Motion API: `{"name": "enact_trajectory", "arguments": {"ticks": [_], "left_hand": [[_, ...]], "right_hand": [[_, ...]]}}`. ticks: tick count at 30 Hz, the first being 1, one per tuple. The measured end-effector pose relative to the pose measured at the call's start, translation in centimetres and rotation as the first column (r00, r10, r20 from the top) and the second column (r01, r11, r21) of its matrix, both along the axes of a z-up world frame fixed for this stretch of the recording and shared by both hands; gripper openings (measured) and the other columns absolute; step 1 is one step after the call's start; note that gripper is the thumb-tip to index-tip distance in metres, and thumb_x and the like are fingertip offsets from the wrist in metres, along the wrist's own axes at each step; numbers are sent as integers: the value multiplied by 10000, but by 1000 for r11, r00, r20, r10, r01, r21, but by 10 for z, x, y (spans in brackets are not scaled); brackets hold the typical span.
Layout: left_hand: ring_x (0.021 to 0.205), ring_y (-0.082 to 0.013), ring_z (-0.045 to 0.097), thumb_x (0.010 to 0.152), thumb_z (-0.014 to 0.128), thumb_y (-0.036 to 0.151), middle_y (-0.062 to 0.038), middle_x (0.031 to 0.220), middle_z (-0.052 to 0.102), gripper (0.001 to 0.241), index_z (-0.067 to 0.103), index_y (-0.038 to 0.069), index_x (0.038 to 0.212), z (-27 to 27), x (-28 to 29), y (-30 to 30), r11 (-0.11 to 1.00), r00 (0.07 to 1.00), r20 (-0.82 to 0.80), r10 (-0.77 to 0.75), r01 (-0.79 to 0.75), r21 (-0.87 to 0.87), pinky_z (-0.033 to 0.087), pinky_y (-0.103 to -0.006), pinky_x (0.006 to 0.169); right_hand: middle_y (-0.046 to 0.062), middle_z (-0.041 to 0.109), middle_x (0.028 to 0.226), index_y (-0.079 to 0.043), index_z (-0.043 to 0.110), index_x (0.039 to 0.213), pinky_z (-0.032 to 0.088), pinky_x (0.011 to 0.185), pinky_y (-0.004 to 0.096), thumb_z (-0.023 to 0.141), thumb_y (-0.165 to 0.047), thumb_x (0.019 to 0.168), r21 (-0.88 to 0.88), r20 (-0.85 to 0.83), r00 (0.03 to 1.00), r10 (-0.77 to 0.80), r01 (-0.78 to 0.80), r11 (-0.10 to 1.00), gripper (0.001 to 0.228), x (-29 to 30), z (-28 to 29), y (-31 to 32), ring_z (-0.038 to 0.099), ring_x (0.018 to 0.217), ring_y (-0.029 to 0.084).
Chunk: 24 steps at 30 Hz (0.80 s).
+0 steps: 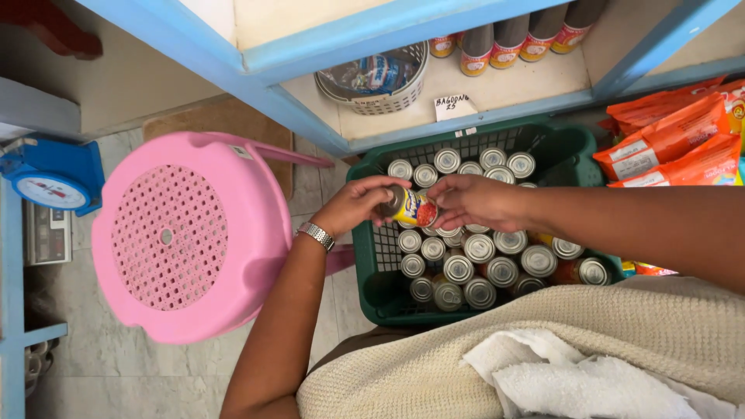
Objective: The recorder is taking canned goods from a green plastic crate and arranging them neatly on a grocery store shelf.
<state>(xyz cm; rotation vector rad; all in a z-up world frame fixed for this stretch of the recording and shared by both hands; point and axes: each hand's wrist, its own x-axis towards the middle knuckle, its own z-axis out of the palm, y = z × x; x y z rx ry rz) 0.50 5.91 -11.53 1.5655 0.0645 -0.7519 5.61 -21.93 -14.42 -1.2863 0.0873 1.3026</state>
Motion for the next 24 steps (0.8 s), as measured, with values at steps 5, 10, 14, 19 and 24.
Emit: {"name": "enact_trajectory", "arguments": {"ticks": [5,10,14,19,24], "left_hand": [[861,-93,660,983,666,247,-50,1108,691,439,552,134,1391,-2,5,-15,975,956,188,224,-223,-26,579,-263,695],[966,-87,699,901,800,204,-83,1103,724,634,377,117,1366,7,5,-33,938,819,471,327,-341,-59,596,-255,793],[895,-107,676,921,816,174,-85,1057,736,439,576,80,1277,59,7,-48,896,755,571,322,-437,73,582,-264,783],[860,-123,700,853,832,137,-83,1136,727,404,684,83,1224,126,4,-61,827,593,769,236,-539,162,594,-256,762],[1009,-163,712,873,836,93,-152,1405,668,394,675,84,1232,163,1,-64,758,263,933,244,-652,-14,602,-299,845]], "right_hand": [[126,688,1177,-48,551,1279,579,914,377,574,-111,967,31,-29,987,-155,156,987,319,18,22,2,710,1018,242],[131,699,1167,-59,581,1280,576,930,371,581,-77,955,71,-51,974,-221,225,972,325,28,29,4,702,1013,225],[131,691,1162,-44,557,1299,572,938,368,579,-55,941,141,6,967,-255,252,957,358,27,52,7,698,1021,226],[116,663,1188,-11,518,1302,566,986,358,613,-19,905,255,117,944,-307,271,928,408,24,119,12,696,1075,226],[95,661,1285,-11,478,1394,521,1032,321,613,-42,926,412,405,860,-311,132,902,488,20,181,15,651,1190,188]]}}
